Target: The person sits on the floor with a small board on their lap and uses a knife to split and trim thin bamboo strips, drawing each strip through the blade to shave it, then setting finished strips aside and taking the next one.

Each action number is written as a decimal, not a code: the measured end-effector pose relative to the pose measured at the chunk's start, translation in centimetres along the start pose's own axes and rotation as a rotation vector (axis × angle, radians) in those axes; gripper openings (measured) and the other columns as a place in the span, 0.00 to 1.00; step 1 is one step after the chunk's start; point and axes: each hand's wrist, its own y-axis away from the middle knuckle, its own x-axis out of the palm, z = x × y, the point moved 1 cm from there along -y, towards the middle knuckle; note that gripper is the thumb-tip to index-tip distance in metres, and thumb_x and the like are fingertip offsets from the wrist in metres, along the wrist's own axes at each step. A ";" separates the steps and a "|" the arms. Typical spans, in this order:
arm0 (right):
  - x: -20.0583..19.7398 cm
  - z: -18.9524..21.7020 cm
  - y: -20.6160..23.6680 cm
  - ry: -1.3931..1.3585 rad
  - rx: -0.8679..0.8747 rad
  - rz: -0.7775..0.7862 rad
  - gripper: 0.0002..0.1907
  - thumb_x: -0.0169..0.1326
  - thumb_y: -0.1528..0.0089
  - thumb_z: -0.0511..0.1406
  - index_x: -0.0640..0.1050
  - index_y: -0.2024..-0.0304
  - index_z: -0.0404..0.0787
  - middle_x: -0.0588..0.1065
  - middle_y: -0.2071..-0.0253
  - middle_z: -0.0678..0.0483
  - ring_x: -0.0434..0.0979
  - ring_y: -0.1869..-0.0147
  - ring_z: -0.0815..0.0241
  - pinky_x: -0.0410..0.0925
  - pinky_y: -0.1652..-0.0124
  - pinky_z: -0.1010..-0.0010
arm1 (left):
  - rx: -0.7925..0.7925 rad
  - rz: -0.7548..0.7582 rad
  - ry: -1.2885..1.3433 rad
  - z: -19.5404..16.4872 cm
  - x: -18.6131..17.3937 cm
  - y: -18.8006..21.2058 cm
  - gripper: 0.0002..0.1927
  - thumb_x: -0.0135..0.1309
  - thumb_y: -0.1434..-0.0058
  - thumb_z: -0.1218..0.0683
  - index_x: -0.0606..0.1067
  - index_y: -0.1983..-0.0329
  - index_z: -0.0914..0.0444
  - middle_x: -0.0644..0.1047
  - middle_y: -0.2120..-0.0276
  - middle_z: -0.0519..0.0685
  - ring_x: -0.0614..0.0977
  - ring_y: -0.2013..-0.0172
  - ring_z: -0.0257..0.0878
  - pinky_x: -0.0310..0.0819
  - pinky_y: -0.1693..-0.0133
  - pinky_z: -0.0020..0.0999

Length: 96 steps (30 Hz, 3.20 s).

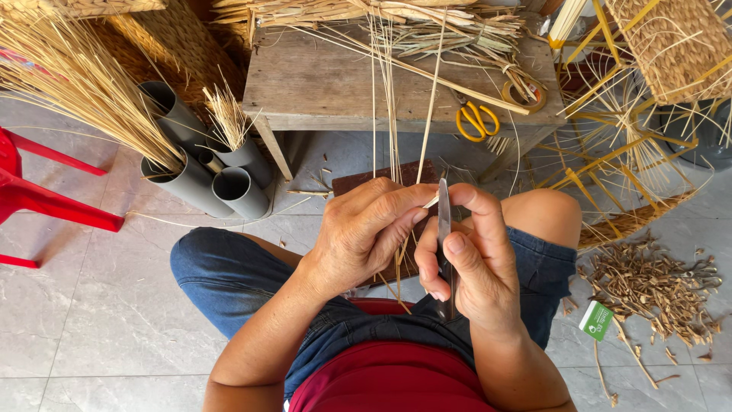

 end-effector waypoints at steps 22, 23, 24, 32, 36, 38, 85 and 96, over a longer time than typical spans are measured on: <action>-0.1 0.4 -0.2 0.044 0.016 -0.006 0.17 0.46 0.25 0.37 0.61 0.36 0.41 0.71 0.70 0.47 0.65 0.76 0.67 0.62 0.76 0.79 | 0.095 0.007 -0.053 0.1 -0.4 -0.3 0.19 0.61 0.37 0.64 0.73 0.43 0.63 0.76 0.67 0.48 0.79 0.68 0.42 0.74 0.67 0.33; -0.1 0.4 -0.3 0.051 0.013 -0.008 0.17 0.46 0.25 0.37 0.61 0.36 0.41 0.71 0.70 0.47 0.65 0.76 0.67 0.62 0.76 0.79 | 0.098 0.007 -0.056 0.1 -0.4 -0.3 0.19 0.61 0.37 0.64 0.73 0.43 0.63 0.76 0.67 0.48 0.79 0.68 0.42 0.74 0.67 0.33; -0.1 0.5 -0.4 0.052 0.012 -0.009 0.17 0.46 0.25 0.37 0.62 0.36 0.41 0.71 0.70 0.47 0.64 0.76 0.67 0.61 0.76 0.79 | 0.101 0.008 -0.060 0.1 -0.3 -0.3 0.19 0.61 0.37 0.64 0.73 0.43 0.63 0.76 0.67 0.48 0.79 0.68 0.42 0.74 0.66 0.33; -0.1 0.7 -0.7 0.030 0.012 0.003 0.16 0.46 0.24 0.37 0.62 0.37 0.41 0.70 0.70 0.48 0.64 0.76 0.67 0.61 0.76 0.79 | 0.124 0.004 -0.076 0.2 -0.2 -0.4 0.21 0.61 0.39 0.65 0.73 0.43 0.64 0.74 0.69 0.47 0.79 0.69 0.41 0.73 0.66 0.34; -0.3 0.7 -0.9 0.038 0.020 -0.002 0.15 0.46 0.24 0.37 0.62 0.37 0.41 0.70 0.70 0.48 0.63 0.76 0.67 0.60 0.76 0.79 | 0.108 0.006 -0.094 0.1 -0.2 -0.4 0.21 0.61 0.39 0.65 0.74 0.43 0.64 0.73 0.70 0.46 0.78 0.70 0.41 0.72 0.67 0.34; -0.4 0.7 -1.0 0.042 0.021 -0.004 0.15 0.46 0.24 0.37 0.62 0.38 0.41 0.70 0.70 0.47 0.63 0.76 0.67 0.60 0.76 0.79 | 0.112 0.002 -0.109 0.0 -0.2 -0.5 0.20 0.62 0.40 0.64 0.74 0.44 0.63 0.73 0.70 0.46 0.78 0.70 0.41 0.72 0.67 0.35; -1.3 -8.1 -5.4 -0.051 0.473 0.011 0.18 0.46 0.27 0.36 0.63 0.35 0.44 0.71 0.71 0.50 0.62 0.79 0.69 0.58 0.79 0.80 | -0.183 -0.147 -0.091 -0.7 -4.2 -6.7 0.09 0.63 0.28 0.58 0.74 0.56 0.65 0.78 0.61 0.42 0.81 0.67 0.26 0.80 0.63 0.22; -2.2 -5.2 -5.7 -0.030 0.398 0.021 0.16 0.46 0.28 0.38 0.65 0.38 0.45 0.71 0.72 0.52 0.63 0.79 0.70 0.59 0.79 0.80 | -0.139 0.073 -0.132 2.3 -2.7 -4.9 0.05 0.64 0.33 0.60 0.80 0.59 0.66 0.76 0.68 0.49 0.80 0.67 0.37 0.74 0.66 0.34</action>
